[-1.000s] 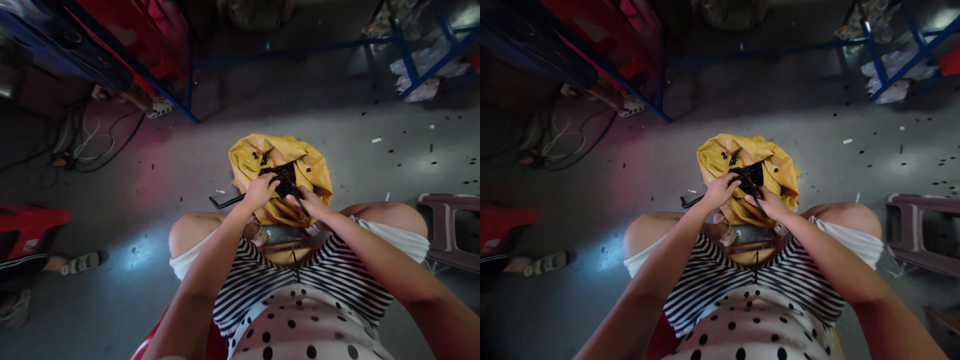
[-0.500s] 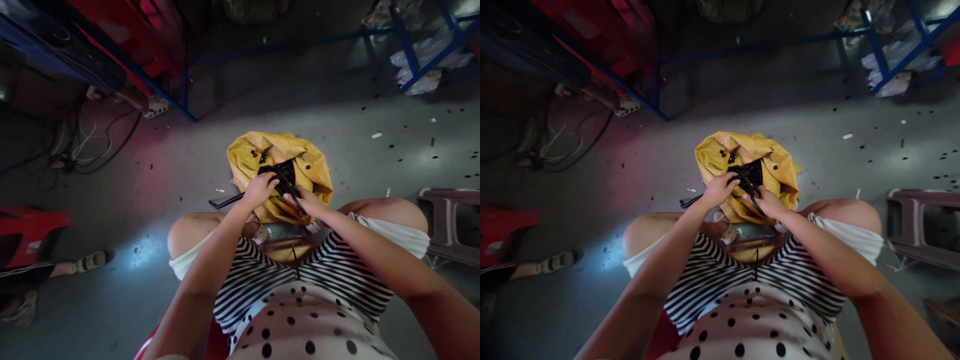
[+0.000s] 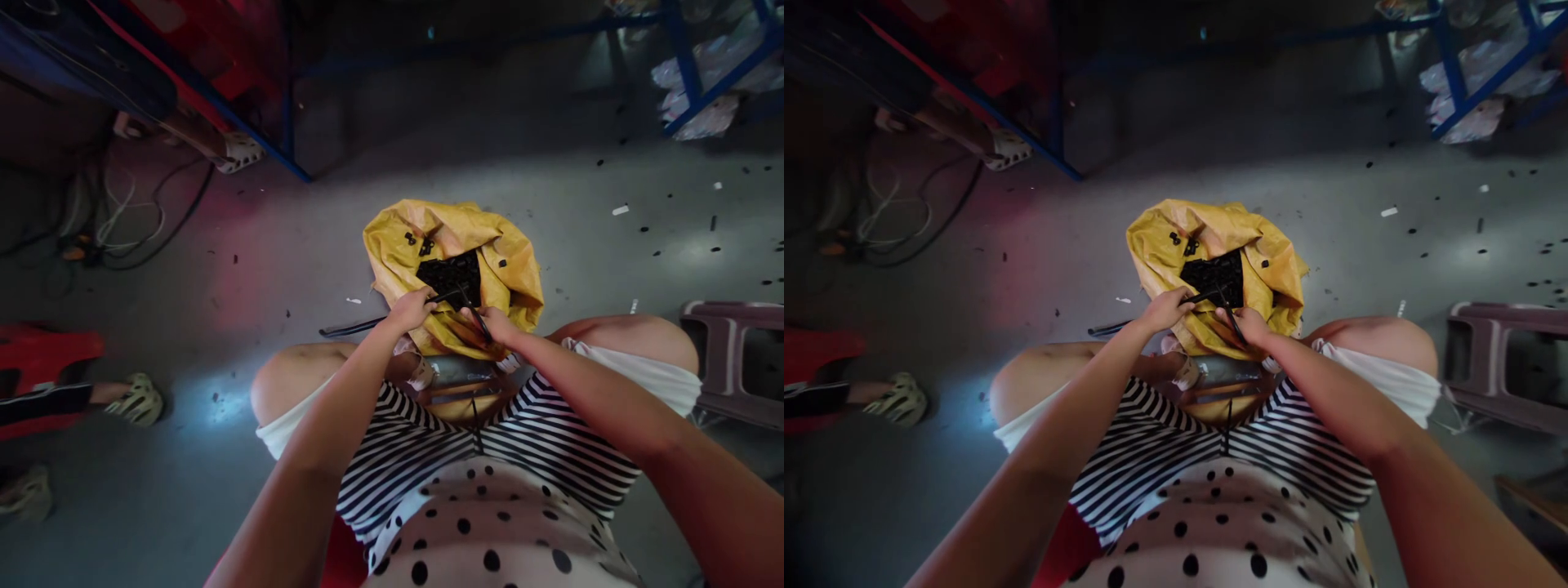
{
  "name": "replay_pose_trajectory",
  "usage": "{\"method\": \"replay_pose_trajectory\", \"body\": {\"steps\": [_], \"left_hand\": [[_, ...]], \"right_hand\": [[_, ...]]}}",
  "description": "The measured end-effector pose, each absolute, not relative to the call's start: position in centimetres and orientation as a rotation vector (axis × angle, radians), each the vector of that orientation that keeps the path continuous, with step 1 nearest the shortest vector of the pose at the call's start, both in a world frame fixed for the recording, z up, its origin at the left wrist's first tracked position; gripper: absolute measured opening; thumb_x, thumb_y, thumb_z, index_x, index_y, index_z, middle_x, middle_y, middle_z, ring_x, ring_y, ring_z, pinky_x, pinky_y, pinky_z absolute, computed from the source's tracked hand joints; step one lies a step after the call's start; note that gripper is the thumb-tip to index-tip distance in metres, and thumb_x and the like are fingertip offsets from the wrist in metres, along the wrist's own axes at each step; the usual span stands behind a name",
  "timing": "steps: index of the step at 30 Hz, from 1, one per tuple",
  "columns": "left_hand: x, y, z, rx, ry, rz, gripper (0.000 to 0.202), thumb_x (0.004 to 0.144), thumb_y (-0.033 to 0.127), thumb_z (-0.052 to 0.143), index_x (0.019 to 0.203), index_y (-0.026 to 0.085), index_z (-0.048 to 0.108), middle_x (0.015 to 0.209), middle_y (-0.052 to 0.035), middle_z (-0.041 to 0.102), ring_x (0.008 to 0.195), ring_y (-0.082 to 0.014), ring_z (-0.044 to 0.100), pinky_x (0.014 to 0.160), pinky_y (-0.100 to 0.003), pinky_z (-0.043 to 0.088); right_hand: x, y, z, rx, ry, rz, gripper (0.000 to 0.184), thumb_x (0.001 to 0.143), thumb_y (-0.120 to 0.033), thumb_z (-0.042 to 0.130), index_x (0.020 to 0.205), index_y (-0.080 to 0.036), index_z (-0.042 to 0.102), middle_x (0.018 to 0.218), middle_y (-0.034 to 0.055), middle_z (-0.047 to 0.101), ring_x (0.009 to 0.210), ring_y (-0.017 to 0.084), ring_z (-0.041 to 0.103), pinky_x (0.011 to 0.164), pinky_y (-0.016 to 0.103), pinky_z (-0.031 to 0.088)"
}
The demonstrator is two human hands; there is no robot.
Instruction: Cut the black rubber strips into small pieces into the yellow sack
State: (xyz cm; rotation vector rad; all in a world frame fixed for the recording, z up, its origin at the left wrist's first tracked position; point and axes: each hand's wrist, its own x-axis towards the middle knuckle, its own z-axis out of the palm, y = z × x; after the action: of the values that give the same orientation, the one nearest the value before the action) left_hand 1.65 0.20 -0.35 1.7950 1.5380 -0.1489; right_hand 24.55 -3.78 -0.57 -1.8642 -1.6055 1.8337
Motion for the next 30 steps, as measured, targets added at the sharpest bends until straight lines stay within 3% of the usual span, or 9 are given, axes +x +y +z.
{"method": "replay_pose_trajectory", "body": {"steps": [6,10,15,18,21,26,30], "left_hand": [[0.9,-0.4,-0.6,1.77,1.585,-0.197,0.023,0.089,0.031,0.054,0.106,0.021,0.065,0.104,-0.0084,0.07,0.098,-0.0237,0.064,0.082,-0.031,0.047],[0.2,-0.2,-0.1,1.734,1.616,-0.179,0.022,0.089,0.03,0.054,0.105,0.02,0.065,0.103,-0.0082,0.07,0.097,-0.0227,0.064,0.082,-0.031,0.046],[-0.1,0.3,0.7,1.723,1.644,-0.133,0.024,0.09,0.03,0.052,0.107,0.02,0.065,0.105,-0.0084,0.07,0.097,-0.0232,0.064,0.083,-0.031,0.047],[0.2,0.3,1.2,1.746,1.597,-0.088,0.024,0.09,0.029,0.052,0.107,0.02,0.066,0.103,-0.0074,0.071,0.096,-0.0222,0.064,0.085,-0.031,0.047],[0.8,0.2,1.7,1.76,1.544,-0.038,0.024,0.089,0.028,0.053,0.108,0.02,0.066,0.103,-0.0062,0.071,0.096,-0.0209,0.064,0.087,-0.03,0.047],[1.1,0.1,2.0,1.797,1.489,-0.052,0.024,0.089,0.026,0.054,0.108,0.02,0.067,0.105,-0.0064,0.071,0.098,-0.021,0.064,0.089,-0.031,0.047],[0.5,0.0,1.5,1.803,1.481,-0.123,0.025,0.089,0.026,0.054,0.11,0.022,0.066,0.107,-0.0053,0.07,0.1,-0.0211,0.063,0.089,-0.03,0.046]], "right_hand": [[23.6,-4.4,-1.2,-1.838,-1.324,1.98,0.059,0.073,-0.079,0.053,0.06,-0.021,0.047,0.044,-0.0002,0.05,0.037,0.014,0.047,0.039,0.027,0.036],[23.6,-4.4,-1.2,-1.866,-1.401,1.971,0.061,0.076,-0.078,0.049,0.064,-0.019,0.054,0.047,0.0002,0.053,0.043,0.014,0.05,0.046,0.027,0.04],[24.1,-3.9,-0.8,-1.85,-1.62,1.919,0.069,0.082,-0.078,0.039,0.094,-0.015,0.065,0.083,0.0059,0.069,0.076,0.02,0.062,0.071,0.028,0.047],[24.0,-3.7,-0.2,-1.837,-1.702,1.937,0.072,0.082,-0.079,0.04,0.113,-0.018,0.062,0.11,0.0101,0.068,0.097,0.025,0.062,0.083,0.03,0.045],[23.7,-3.7,0.1,-1.906,-1.725,1.949,0.076,0.082,-0.08,0.037,0.121,-0.019,0.059,0.119,0.0128,0.065,0.103,0.028,0.062,0.086,0.032,0.045],[23.2,-3.8,-0.2,-1.915,-1.746,1.855,0.075,0.082,-0.08,0.036,0.108,-0.015,0.065,0.106,0.0129,0.07,0.092,0.026,0.064,0.079,0.031,0.046],[23.0,-4.0,-0.2,-1.91,-1.751,1.831,0.072,0.081,-0.081,0.037,0.072,-0.014,0.065,0.065,0.0104,0.067,0.061,0.022,0.062,0.061,0.03,0.045]]}}
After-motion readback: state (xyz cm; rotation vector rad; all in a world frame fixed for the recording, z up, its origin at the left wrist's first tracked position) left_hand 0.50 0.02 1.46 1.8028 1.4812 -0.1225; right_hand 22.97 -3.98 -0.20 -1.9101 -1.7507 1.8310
